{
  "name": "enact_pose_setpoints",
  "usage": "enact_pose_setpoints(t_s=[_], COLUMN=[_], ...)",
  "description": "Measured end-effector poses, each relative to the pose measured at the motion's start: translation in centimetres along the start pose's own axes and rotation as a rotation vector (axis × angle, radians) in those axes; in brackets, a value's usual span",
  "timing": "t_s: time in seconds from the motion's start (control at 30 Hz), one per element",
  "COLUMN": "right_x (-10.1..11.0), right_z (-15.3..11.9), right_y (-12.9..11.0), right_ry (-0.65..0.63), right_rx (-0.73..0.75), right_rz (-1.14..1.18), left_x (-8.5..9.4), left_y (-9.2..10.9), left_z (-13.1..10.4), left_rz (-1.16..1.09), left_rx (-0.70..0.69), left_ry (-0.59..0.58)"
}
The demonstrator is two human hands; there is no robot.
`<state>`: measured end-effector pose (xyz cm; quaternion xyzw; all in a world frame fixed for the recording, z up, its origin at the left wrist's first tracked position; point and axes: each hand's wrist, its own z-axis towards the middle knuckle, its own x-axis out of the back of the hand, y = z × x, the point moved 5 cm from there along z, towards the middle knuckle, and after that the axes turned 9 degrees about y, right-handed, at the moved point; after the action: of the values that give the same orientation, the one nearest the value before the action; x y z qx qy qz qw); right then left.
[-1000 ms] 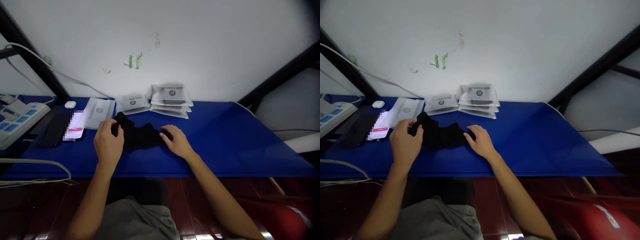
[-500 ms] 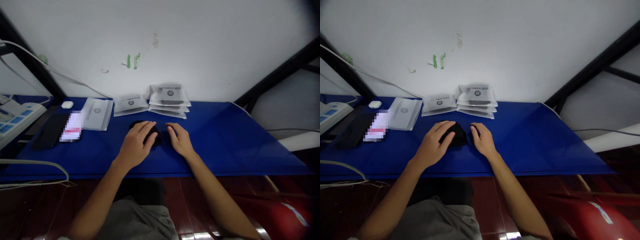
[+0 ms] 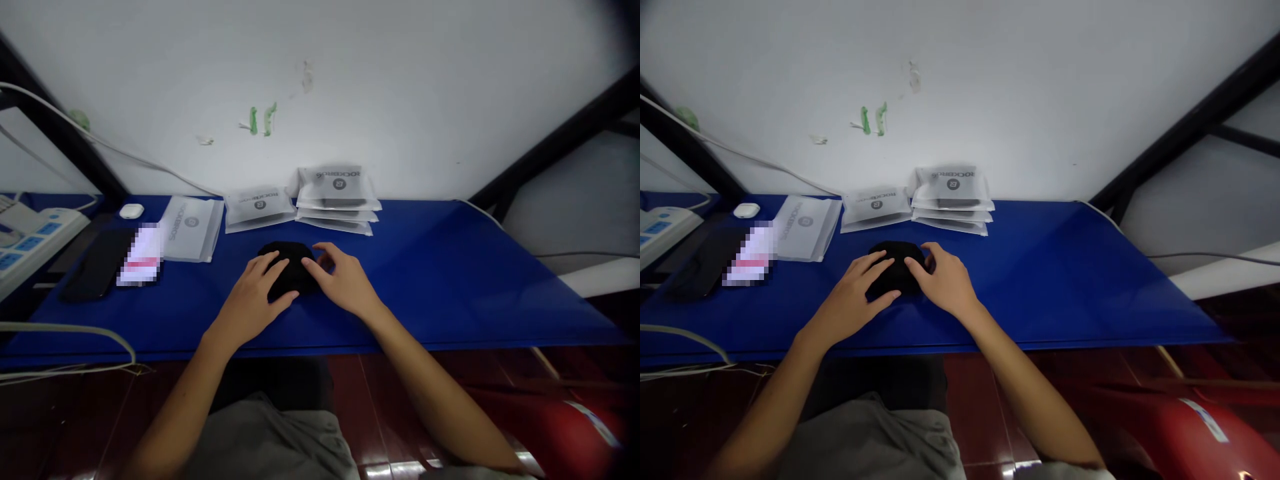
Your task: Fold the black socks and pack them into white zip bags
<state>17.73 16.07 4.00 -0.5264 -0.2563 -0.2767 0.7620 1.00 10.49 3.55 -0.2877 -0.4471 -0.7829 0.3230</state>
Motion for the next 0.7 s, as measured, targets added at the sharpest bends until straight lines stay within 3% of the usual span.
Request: enact_pose_setpoints(t_s=[0.17, 0.33, 0.5, 0.57, 0.7], right_x=[-0.4, 0.3, 0.2, 0.6, 0.8], right_z=[0.7, 0.4, -0.4, -0.5, -0.5], right_y=[0.0, 1.1, 3.1, 2.5, -1.4], right_ry=[-0.032, 0.021, -0.046, 0.000, 0.237], right_rx=[-0.019, 0.003, -0.030, 0.003, 0.173], right_rz=[0.097, 0.219, -0.035, -0.192, -0.266], left_x=[0.2, 0.5, 0.9, 1.0, 1.1], left_y=[-0.2, -0.3, -1.6, -2.2, -3.5], left_z=[0.0, -0.2, -0.8, -1.1, -1.5], left_rz=[-0.035, -0.049, -0.040, -0.031, -0.012], left_rx=[0.015, 0.008, 0.097, 0.123, 0.139], left_ry=[0.021, 0.056, 0.050, 0.057, 0.098])
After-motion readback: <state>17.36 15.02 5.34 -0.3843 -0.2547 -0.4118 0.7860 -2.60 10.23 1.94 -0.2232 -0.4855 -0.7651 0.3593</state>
